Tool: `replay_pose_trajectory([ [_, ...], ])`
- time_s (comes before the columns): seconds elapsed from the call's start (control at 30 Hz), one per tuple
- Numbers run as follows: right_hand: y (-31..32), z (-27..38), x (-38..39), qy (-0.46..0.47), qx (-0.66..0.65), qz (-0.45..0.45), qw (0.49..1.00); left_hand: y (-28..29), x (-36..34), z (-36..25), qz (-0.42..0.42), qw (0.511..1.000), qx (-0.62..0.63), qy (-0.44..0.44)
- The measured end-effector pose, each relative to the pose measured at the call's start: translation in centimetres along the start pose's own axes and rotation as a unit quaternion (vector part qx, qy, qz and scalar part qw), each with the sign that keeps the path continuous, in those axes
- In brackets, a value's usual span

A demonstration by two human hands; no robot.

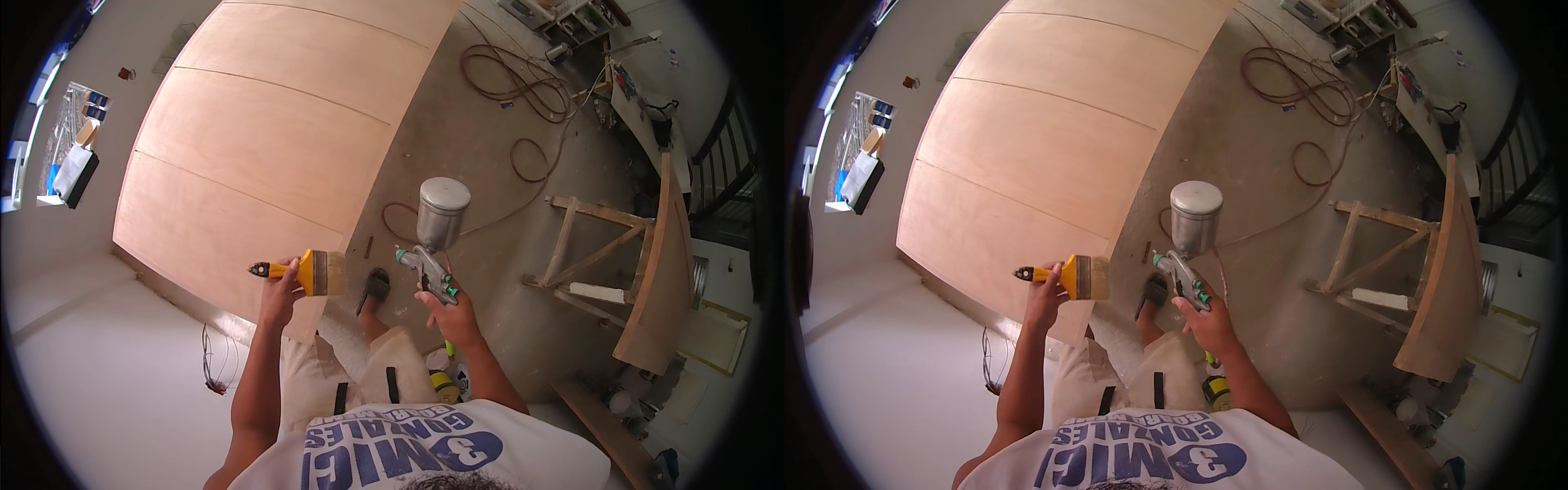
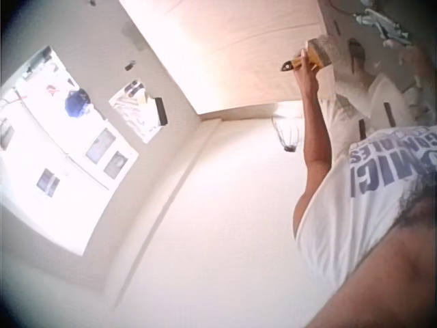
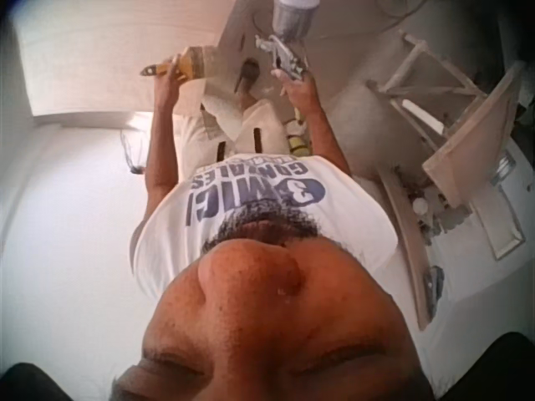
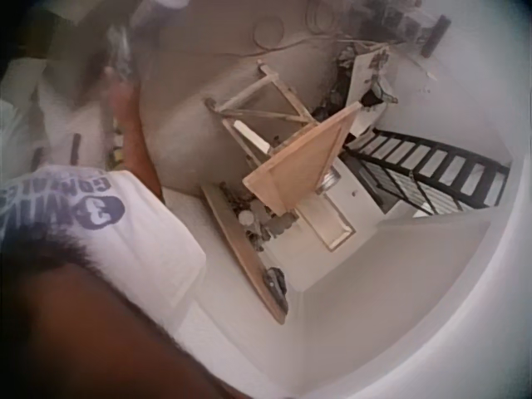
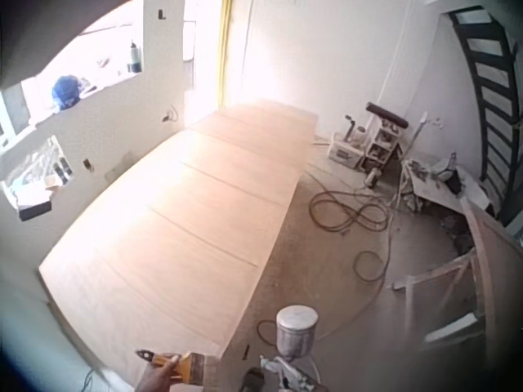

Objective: The person uses a spray gun to apply a finish to a large wooden board. They also use a brush to wipe the surface of the board, occasionally retrieving a cloth from a bag to assist with the process.

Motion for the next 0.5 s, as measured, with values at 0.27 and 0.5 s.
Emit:
replay_pose_trajectory([
  [0.27, 1.3, 0.0, -3.1, 0.029, -0.030, -0.026, 0.999, -17.5, -17.7, -8.6, 0.121, 0.983, 0.003, -0.141],
  [0.5, 0.2, 4.6, -5.5, 0.034, 0.007, -0.074, 0.997, -17.6, -28.7, -20.3, 0.144, 0.950, -0.204, -0.187],
])
Point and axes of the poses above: each hand's wrist, its own x-axis away from the middle knuckle, its own y-axis out of the back of the hand, z = x × y, the point moved 5 cm from there along -x, towards the middle knuckle, and after that the axes turned 9 degrees about x, right-handed, at the moved point
